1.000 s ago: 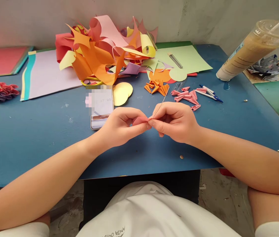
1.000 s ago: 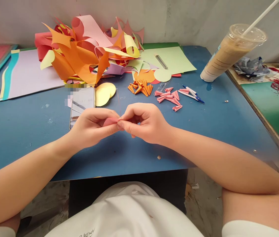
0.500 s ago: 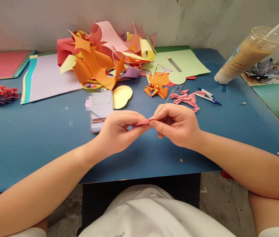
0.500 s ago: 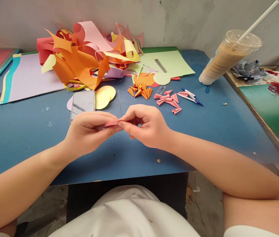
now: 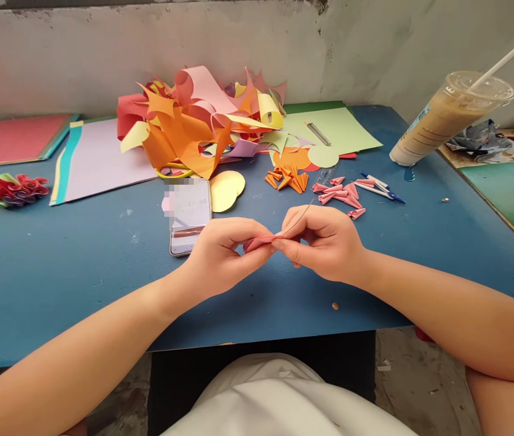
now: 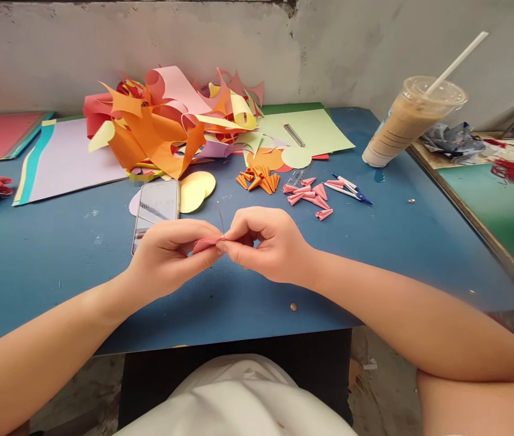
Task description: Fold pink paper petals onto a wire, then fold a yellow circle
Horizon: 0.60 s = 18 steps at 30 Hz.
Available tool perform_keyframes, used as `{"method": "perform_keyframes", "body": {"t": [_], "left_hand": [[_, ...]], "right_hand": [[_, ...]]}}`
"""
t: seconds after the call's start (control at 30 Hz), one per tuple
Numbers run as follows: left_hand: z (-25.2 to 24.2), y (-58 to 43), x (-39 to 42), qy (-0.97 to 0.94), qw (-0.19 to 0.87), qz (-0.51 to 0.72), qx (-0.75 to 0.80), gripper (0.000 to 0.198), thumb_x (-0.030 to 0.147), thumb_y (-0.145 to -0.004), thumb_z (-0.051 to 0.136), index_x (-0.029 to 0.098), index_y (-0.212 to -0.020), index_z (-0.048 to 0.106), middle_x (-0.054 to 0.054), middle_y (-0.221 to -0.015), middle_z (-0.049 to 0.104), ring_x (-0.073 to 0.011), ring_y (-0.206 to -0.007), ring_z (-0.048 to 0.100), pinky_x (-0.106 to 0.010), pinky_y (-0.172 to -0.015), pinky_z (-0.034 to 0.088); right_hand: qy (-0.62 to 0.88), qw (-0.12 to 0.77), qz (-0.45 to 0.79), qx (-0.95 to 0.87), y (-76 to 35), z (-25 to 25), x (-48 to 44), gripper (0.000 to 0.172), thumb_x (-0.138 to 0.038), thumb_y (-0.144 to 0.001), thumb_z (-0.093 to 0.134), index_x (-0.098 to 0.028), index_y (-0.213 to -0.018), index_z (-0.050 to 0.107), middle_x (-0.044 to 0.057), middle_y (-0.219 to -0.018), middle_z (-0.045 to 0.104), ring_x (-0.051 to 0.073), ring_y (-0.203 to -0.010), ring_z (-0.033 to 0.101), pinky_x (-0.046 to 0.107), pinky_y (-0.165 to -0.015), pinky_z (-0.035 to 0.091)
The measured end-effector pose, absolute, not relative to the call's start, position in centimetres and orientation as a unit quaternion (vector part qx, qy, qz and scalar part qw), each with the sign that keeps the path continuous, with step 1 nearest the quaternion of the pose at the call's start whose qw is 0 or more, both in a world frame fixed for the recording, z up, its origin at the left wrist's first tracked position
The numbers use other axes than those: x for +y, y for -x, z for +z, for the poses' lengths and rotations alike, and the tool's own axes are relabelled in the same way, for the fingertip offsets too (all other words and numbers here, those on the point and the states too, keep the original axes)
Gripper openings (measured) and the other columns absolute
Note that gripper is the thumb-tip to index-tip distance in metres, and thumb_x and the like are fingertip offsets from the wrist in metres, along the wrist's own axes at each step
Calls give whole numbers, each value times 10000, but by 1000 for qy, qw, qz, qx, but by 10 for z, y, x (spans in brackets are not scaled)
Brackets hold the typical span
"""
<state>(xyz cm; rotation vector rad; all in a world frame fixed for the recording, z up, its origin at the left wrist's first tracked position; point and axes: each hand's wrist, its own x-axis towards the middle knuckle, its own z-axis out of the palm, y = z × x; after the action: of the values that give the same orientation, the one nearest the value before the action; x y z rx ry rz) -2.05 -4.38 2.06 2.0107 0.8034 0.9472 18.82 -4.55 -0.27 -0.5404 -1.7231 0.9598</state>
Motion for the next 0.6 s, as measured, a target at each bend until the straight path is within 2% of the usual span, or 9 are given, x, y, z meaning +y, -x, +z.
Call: {"method": "perform_keyframes", "body": {"t": [0.17, 0.27, 0.37, 0.6], "left_hand": [[19, 20, -44, -786, 371, 388, 307, 169, 151, -885, 717, 156, -718, 688, 36, -582, 533, -81, -552, 445, -198, -513, 405], [18, 20, -43, -797, 355, 397, 284, 120, 130, -882, 718, 166, -768, 734, 2, -623, 651, -99, -566, 546, -207, -542, 468], [18, 21, -42, -808, 340, 417, 240, 105, 110, -883, 719, 183, -821, 761, -61, -767, 783, -141, -654, 698, -227, -618, 568], [17, 26, -38, -835, 278, 434, 191, 138, 92, -894, 715, 213, -904, 780, -86, -878, 826, -158, -734, 762, -225, -661, 624]], "right_hand": [[227, 516, 352, -747, -187, -2, -45, 94, -108, -898, 724, -167, -831, 696, 4, -693, 670, 101, -595, 598, 203, -505, 491], [216, 523, 266, -781, -188, 0, -47, 87, -93, -891, 722, -178, -879, 712, 9, -708, 687, 100, -601, 606, 208, -530, 515], [186, 529, 166, -811, -190, 3, -50, 142, -67, -895, 720, -190, -966, 728, 42, -767, 730, 112, -635, 656, 206, -563, 555], [185, 505, 127, -834, -192, 5, -53, 279, -65, -909, 665, -246, -1104, 749, 49, -837, 740, 139, -677, 691, 233, -602, 604]]}}
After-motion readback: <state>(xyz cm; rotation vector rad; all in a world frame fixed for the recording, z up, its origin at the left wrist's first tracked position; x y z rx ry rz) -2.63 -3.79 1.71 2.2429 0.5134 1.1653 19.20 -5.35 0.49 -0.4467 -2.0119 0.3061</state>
